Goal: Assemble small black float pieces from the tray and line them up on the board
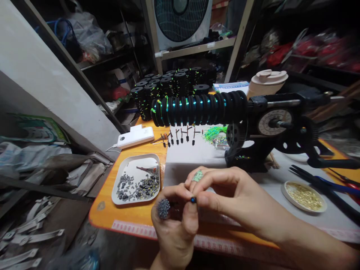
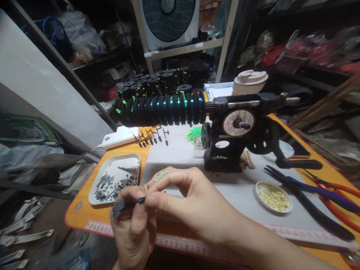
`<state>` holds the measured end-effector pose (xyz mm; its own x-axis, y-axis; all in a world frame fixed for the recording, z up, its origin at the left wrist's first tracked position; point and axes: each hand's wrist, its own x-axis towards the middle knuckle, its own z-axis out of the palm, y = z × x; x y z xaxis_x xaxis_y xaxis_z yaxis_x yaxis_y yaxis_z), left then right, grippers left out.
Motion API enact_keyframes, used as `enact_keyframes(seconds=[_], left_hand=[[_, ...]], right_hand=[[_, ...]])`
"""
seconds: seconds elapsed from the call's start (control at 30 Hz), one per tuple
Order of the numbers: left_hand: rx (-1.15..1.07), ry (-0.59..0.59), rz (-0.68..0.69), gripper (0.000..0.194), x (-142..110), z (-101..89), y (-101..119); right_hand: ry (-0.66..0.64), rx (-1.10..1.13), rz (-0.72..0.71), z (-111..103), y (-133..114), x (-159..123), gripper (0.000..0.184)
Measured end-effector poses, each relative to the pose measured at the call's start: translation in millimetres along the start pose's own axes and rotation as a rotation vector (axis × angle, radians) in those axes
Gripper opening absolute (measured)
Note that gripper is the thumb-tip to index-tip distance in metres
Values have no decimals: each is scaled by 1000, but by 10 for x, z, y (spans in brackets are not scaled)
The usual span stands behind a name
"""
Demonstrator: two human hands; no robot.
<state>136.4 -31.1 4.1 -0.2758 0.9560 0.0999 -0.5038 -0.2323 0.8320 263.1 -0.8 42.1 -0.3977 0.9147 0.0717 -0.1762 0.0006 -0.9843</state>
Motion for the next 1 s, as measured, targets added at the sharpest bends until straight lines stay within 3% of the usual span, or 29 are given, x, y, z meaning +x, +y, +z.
enact_keyframes(seconds=[0.17,0.3,0.47,0.57,0.67,0.77,0.87,1.0], left_hand=[[102,-81,-4,10,93,2,144],[124,-141,-37,20,183,-42,203],[126,-168,35,6,249,10,247],[142,-207,93,8,263,37,268],[208,-215,132,13,250,20,273],[138,-166,95,14,204,-31,273],[49,-197,-2,13,147,-112,275],[143,-224,-176,19,118,-255,284]], right_hand=[[5,39,-31,-45,-33,49,21],[30,19,-47,-52,-41,81,24],[52,-64,-53,-41,0,79,25],[30,-157,-128,-43,4,53,15],[10,-351,-256,-58,-6,36,7],[48,-636,-466,-78,6,45,7],[81,-915,-707,-95,43,49,12],[30,-1284,-1036,-132,56,-24,27]])
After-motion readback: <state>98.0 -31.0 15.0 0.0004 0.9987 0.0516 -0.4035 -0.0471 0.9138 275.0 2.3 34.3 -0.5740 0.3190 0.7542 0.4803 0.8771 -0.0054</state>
